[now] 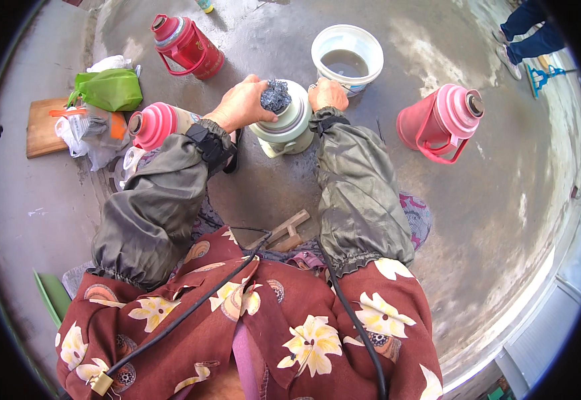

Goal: The person cleans a light green thermos by scrubbing its interior and rim with a steel wool pad and a cloth. They repeatedly dip the pad into a bucket of water, wipe the thermos opening, and rinse the pad. The thermos is handled one at a time while other thermoses sit nearby.

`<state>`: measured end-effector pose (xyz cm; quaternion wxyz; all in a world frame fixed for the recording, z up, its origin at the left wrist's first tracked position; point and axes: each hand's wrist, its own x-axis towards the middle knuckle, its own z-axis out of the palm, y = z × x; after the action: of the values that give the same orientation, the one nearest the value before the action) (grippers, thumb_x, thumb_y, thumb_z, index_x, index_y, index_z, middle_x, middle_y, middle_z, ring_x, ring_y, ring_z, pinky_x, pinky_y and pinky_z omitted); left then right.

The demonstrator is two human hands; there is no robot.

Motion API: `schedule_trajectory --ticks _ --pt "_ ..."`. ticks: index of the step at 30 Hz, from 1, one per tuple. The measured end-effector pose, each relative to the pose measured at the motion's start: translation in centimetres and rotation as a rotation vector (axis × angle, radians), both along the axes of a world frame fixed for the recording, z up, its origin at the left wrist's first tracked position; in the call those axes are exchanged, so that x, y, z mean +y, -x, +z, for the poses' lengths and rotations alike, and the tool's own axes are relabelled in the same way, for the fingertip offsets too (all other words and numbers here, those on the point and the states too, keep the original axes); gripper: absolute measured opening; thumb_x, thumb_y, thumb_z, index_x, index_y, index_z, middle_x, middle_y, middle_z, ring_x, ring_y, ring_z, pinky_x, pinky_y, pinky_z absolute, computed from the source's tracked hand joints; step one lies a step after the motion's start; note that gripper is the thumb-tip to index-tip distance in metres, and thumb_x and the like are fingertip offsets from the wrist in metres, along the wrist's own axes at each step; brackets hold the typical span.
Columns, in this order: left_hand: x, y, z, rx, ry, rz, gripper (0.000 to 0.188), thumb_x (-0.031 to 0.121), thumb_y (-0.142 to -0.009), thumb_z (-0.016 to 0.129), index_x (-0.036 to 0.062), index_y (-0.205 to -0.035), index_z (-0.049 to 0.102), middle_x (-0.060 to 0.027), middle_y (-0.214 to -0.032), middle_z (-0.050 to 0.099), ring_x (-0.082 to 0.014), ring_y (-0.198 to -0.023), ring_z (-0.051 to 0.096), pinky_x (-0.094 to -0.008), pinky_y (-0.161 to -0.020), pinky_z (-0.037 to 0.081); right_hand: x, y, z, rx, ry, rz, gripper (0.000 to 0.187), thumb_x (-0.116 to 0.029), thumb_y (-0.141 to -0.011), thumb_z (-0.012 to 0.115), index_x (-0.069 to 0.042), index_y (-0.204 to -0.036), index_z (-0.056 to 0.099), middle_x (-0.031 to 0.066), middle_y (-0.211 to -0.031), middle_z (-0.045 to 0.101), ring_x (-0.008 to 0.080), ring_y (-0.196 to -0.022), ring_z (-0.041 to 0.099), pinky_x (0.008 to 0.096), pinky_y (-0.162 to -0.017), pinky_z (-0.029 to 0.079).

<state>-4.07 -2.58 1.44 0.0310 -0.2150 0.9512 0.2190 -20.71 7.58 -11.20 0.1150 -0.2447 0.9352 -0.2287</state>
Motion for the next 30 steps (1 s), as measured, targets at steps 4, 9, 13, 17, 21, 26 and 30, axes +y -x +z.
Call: schedule_trajectory --ticks 4,9,13,17,21,26,30 --pt "0.0 -0.1 0.3 -0.029 0.016 0.007 0.063 0.033 -0.059 0.082 -0.0004 -0.108 0.060 -0.0178 -0.103 0.057 -0.0346 -0.097 0.059 -0.0387 -0.086 0.047 0.2 -1.5 0.3 -0.188 0.322 -0.207 0.031 -0.028 -0.076 0.066 -0.004 -0.096 0.066 0.0142 -0.086 0.068 0.0251 -0.080 0.066 0.0359 -0.071 0.050" --pt "-0.1 -0.1 0.2 -0.032 0.032 0.004 0.062 0.034 -0.058 0.082 -0.0006 -0.106 0.061 -0.0178 -0.104 0.057 -0.0349 -0.097 0.059 -0.0391 -0.085 0.047 4.1 -7.0 1.1 -0.129 0.408 -0.142 0.023 -0.025 -0.073 0.070 -0.012 -0.092 0.067 0.0127 -0.095 0.059 0.0317 -0.094 0.057 0.0406 -0.081 0.046" --pt "-0.4 0.0 -0.3 -0.016 0.064 -0.016 0.062 0.035 -0.058 0.082 -0.0011 -0.104 0.062 -0.0183 -0.101 0.058 -0.0352 -0.097 0.059 -0.0395 -0.085 0.047 2.7 -7.8 2.5 0.073 0.461 -0.117 0.023 -0.026 -0.076 0.068 -0.011 -0.092 0.061 0.0130 -0.097 0.055 0.0337 -0.098 0.052 0.0435 -0.082 0.044" --pt "-0.9 -0.2 -0.7 -0.015 0.048 -0.013 0.066 0.037 -0.058 0.082 0.0000 -0.108 0.061 -0.0188 -0.103 0.058 -0.0352 -0.100 0.058 -0.0390 -0.087 0.047 1.6 -9.5 2.9 0.164 0.341 -0.039 0.030 -0.018 -0.078 0.062 -0.006 -0.104 0.056 0.0149 -0.108 0.052 0.0352 -0.106 0.048 0.0451 -0.085 0.043" --pt "-1.1 -0.5 -0.7 -0.005 0.022 0.010 0.069 0.036 -0.059 0.082 0.0007 -0.114 0.059 -0.0179 -0.108 0.057 -0.0344 -0.103 0.058 -0.0383 -0.089 0.046 3.6 -15.0 2.0 0.341 0.334 0.100 0.049 -0.006 -0.075 0.057 -0.007 -0.124 0.050 0.0157 -0.125 0.046 0.0371 -0.119 0.041 0.0468 -0.098 0.036" --pt "-2.2 -1.5 -1.3 0.136 -0.184 0.120 0.065 0.037 -0.062 0.081 0.0064 -0.116 0.059 -0.0199 -0.106 0.062 -0.0312 -0.099 0.061 -0.0384 -0.086 0.049 6.3 -13.4 3.5 0.082 0.530 0.224 0.040 -0.002 -0.075 0.058 -0.004 -0.115 0.058 0.0140 -0.111 0.058 0.0315 -0.104 0.057 0.0374 -0.090 0.045" --pt "-4.4 -4.7 -2.6 0.341 -0.329 0.317 0.069 0.041 -0.064 0.080 0.0006 -0.115 0.059 -0.0202 -0.103 0.066 -0.0291 -0.097 0.064 -0.0346 -0.085 0.050 4.3 -8.8 5.4 -0.202 0.866 -0.117 0.040 -0.005 -0.075 0.063 -0.003 -0.115 0.059 0.0158 -0.110 0.062 0.0291 -0.097 0.062 0.0351 -0.087 0.048"
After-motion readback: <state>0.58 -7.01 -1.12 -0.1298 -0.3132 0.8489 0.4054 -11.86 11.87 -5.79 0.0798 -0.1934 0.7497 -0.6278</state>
